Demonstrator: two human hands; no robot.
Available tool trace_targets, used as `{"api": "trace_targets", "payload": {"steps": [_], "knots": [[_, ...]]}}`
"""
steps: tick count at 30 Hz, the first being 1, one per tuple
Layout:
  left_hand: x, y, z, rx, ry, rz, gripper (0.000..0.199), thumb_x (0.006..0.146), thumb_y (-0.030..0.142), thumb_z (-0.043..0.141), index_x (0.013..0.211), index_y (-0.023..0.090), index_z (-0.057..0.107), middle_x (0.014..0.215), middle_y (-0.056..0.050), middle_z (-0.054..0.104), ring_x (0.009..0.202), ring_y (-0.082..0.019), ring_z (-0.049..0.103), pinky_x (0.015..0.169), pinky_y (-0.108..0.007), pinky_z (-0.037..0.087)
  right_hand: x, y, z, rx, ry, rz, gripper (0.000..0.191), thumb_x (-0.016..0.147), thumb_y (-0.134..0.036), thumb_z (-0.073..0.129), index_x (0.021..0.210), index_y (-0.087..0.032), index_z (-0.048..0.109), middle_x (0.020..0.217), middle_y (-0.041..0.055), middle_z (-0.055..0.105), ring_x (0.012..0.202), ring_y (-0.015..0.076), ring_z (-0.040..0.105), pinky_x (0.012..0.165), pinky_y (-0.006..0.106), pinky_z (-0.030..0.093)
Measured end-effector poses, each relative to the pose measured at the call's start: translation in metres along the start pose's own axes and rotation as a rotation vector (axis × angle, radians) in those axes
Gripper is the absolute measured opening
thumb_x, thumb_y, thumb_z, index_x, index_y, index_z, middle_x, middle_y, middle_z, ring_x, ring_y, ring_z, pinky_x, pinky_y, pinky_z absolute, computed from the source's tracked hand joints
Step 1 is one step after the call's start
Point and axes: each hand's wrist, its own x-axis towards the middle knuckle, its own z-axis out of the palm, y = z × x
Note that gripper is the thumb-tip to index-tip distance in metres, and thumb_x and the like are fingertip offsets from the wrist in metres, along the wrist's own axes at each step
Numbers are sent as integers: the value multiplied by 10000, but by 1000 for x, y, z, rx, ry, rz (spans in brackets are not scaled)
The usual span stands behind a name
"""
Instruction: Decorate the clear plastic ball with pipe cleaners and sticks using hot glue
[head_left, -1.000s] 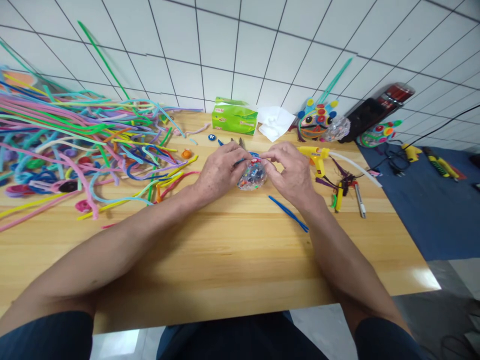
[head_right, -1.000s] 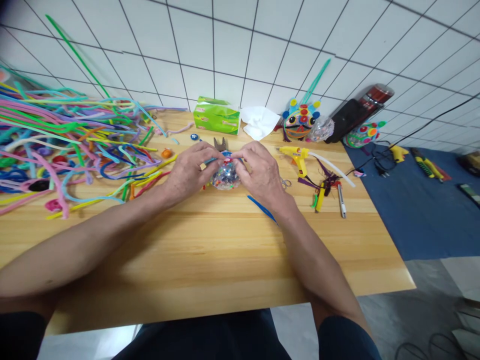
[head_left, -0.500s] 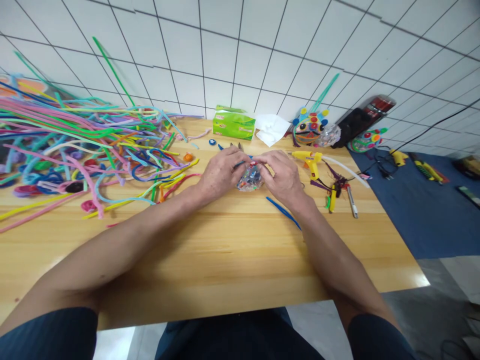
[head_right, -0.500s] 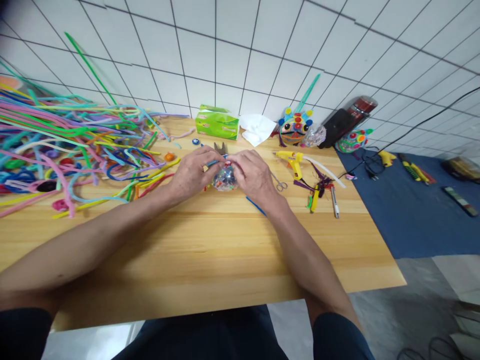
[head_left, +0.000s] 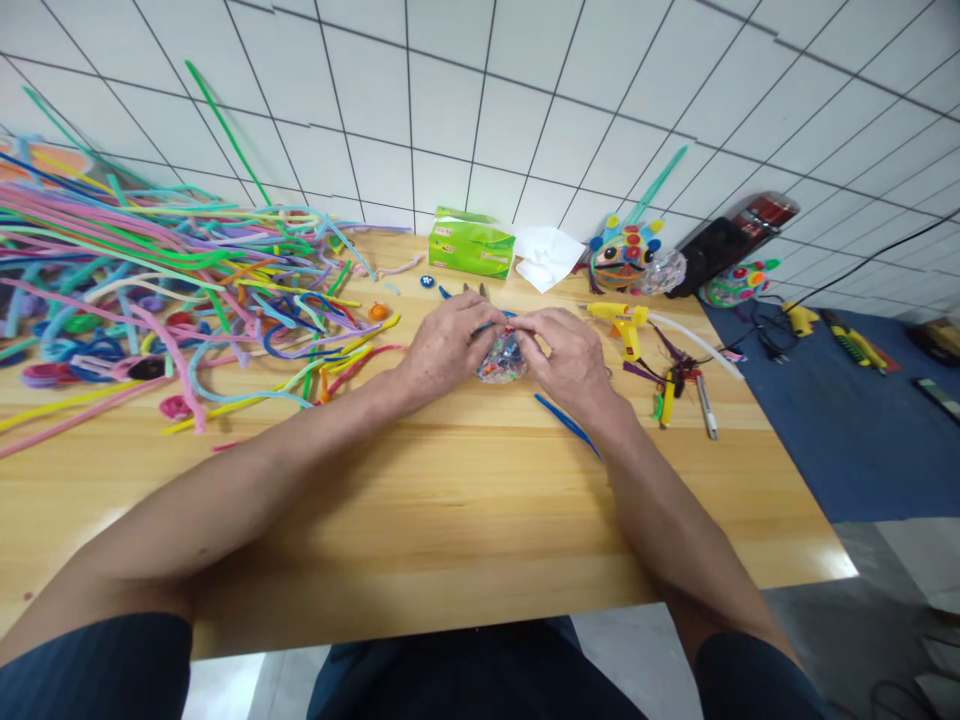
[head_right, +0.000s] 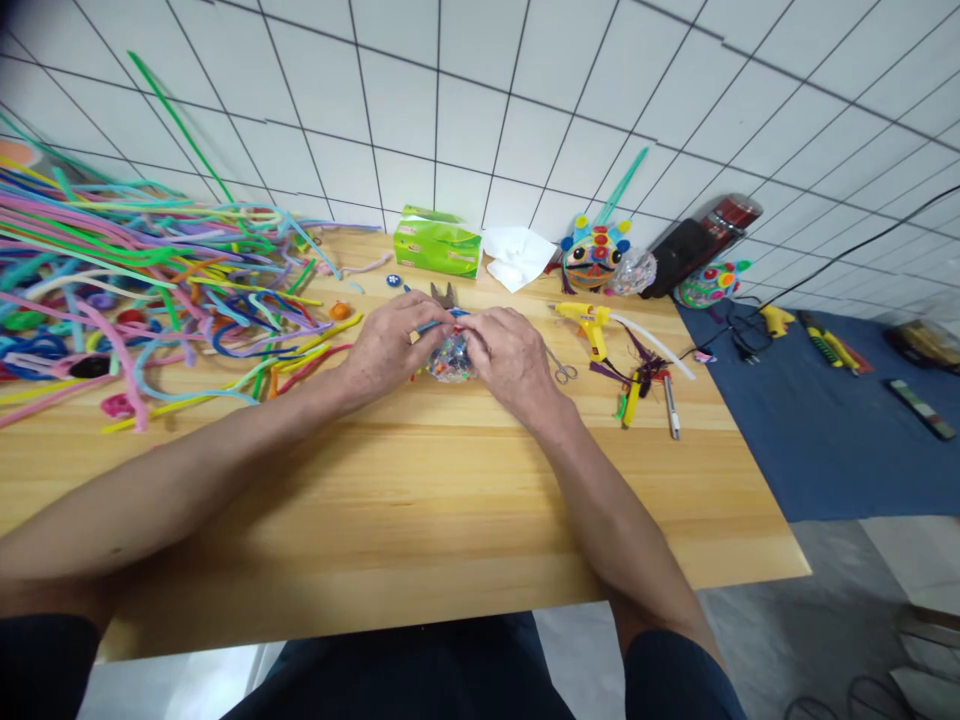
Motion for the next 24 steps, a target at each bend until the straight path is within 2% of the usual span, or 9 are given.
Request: {"api": "trace_targets", "payload": {"steps": [3, 5, 7, 9, 11, 15, 20, 24], "knots": [[-2, 3, 0, -27, -4, -67, 217, 1143, 299, 576, 1143, 211, 774, 1120, -103, 826, 1082, -251, 761, 1026, -416, 610, -1, -1, -1, 10, -6, 17, 242, 1096, -217, 634, 1179, -248, 860, 1098, 99, 881, 1024, 280, 799, 961, 454, 640], [-5, 4, 1, -82, 20, -117, 242, 1150, 333, 561, 1277, 203, 720, 1182, -103, 834, 1109, -243, 769, 1031, -407, 609, -3, 0, -2, 21, -3, 20, 235, 1081, -217, 645, 1186, -251, 852, 1101, 97, 877, 1032, 285, 794, 970, 460, 639], [-8, 4, 4, -156, 49, -145, 345, 1119, 352, 601, 1424, 194, 631, 1246, -102, 828, 1113, -225, 778, 996, -373, 614, -4, 1, -3, 29, 8, 17, 233, 1060, -206, 658, 1190, -253, 845, 1103, 93, 875, 1041, 288, 794, 973, 460, 639], [-10, 3, 8, -209, 66, -151, 477, 1051, 340, 671, 1490, 187, 566, 1290, -107, 817, 1104, -211, 782, 953, -341, 617, -6, 2, -2, 35, 29, 8, 236, 1047, -191, 662, 1187, -249, 842, 1087, 89, 874, 1037, 286, 799, 962, 451, 643], [-11, 1, 10, -222, 68, -177, 501, 992, 303, 706, 1461, 189, 574, 1321, -114, 813, 1102, -208, 781, 915, -325, 615, -6, 1, -2, 40, 49, 12, 239, 1051, -181, 651, 1176, -247, 843, 1065, 83, 872, 1019, 278, 803, 941, 436, 644], [-7, 0, 8, -217, 25, -262, 374, 984, 297, 709, 1340, 207, 641, 1271, -94, 834, 1070, -216, 782, 850, -320, 607, -5, -3, 0, 33, 61, 49, 228, 1087, -190, 638, 1118, -254, 855, 1032, 72, 875, 980, 257, 807, 904, 408, 637], [-3, 6, 4, -186, -1, -249, 264, 1005, 317, 701, 1244, 206, 693, 1215, -83, 842, 1064, -215, 778, 906, -334, 615, -2, -3, -1, -22, 78, 55, 168, 1076, -215, 701, 993, -258, 839, 950, 55, 870, 910, 248, 799, 858, 393, 624], [-3, 11, 3, -161, -8, -240, 232, 1002, 317, 706, 1204, 204, 717, 1160, -75, 844, 988, -204, 757, 867, -325, 602, 0, -2, -3, -66, 50, 45, 176, 1074, -217, 703, 941, -264, 807, 923, 56, 855, 889, 250, 784, 843, 393, 611]]}}
